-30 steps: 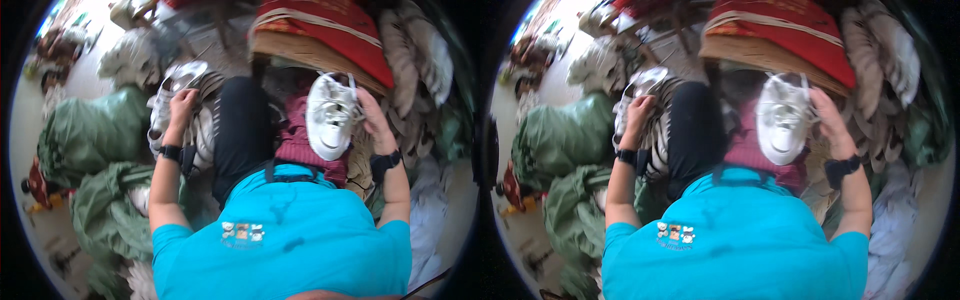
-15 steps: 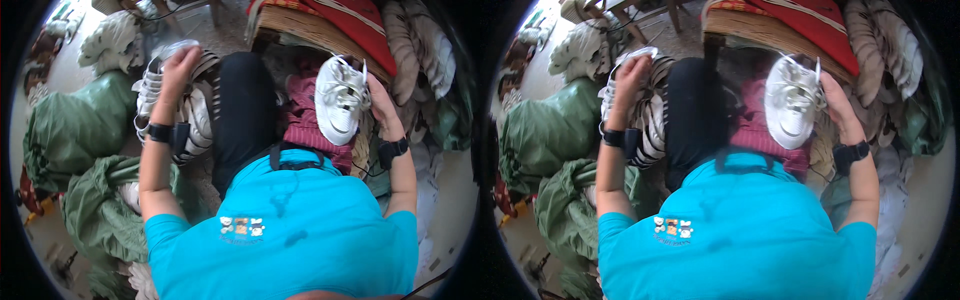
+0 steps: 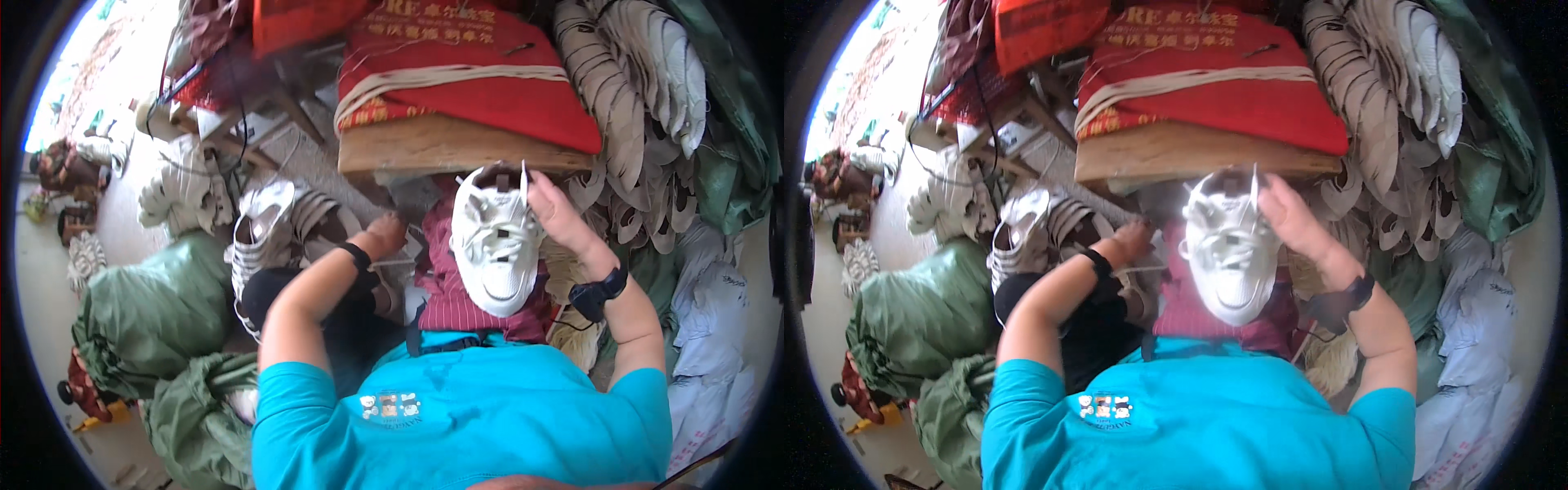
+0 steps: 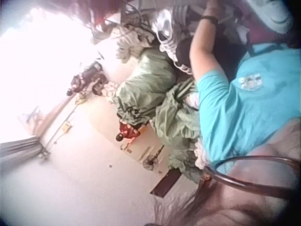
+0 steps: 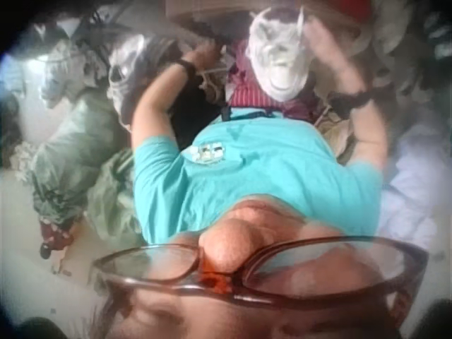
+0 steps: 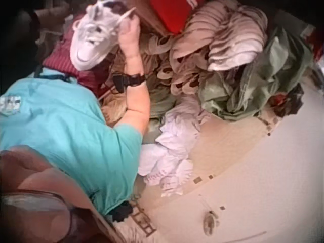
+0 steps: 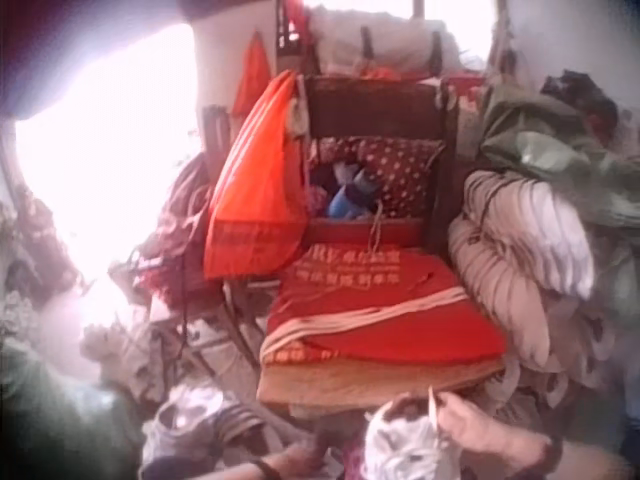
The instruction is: The person laces a white sneaker by threading a white lace through the eyelets. They pull the lace through each eyelet, adjust the tension, and tie the laces into a knot.
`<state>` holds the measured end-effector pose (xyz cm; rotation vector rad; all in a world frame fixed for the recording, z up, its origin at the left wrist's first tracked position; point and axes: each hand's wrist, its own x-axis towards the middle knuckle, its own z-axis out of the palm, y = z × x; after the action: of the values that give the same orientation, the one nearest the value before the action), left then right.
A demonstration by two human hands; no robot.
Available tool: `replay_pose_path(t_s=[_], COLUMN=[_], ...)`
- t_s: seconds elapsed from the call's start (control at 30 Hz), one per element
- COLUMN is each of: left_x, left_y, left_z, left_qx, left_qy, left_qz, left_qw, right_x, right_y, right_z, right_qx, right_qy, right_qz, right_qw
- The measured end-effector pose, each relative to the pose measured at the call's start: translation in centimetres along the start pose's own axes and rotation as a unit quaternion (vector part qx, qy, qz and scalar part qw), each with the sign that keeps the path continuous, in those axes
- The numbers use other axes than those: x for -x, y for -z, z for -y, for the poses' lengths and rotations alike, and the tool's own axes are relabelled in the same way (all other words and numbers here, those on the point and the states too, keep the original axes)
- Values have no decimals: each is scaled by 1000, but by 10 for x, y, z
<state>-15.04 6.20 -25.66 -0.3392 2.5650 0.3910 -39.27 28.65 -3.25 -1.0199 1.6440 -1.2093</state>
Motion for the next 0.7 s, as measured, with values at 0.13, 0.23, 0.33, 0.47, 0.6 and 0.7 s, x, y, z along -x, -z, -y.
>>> replay_pose_path(t_s=[0.13, 0.23, 0.33, 0.47, 0.6, 0.7], left_x=[-57, -68, -68, -27, 55, 125], left_y=[-80, -114, -85, -8, 89, 124], left_z=[10, 17, 18, -6, -17, -6], left_qx=[-70, -73, -82, 52, -25, 5], left_qy=[0, 5, -41, -33, 49, 88], left_qz=[-126, -117, -80, 40, 23, -142], left_qw=[990, 990, 993, 997, 998, 986], right_x=[0, -1, -1, 0, 0, -1], right_y=[0, -4, -3, -4, -6, -9], right_z=[-4, -6, -4, -11, -25, -20], right_qx=[31, 63, 69, 106, 79, 84], right_qy=[4, 6, -9, 13, 42, 19], right_qz=[-46, -78, -88, -109, -137, -142], right_qw=[998, 995, 994, 988, 986, 986])
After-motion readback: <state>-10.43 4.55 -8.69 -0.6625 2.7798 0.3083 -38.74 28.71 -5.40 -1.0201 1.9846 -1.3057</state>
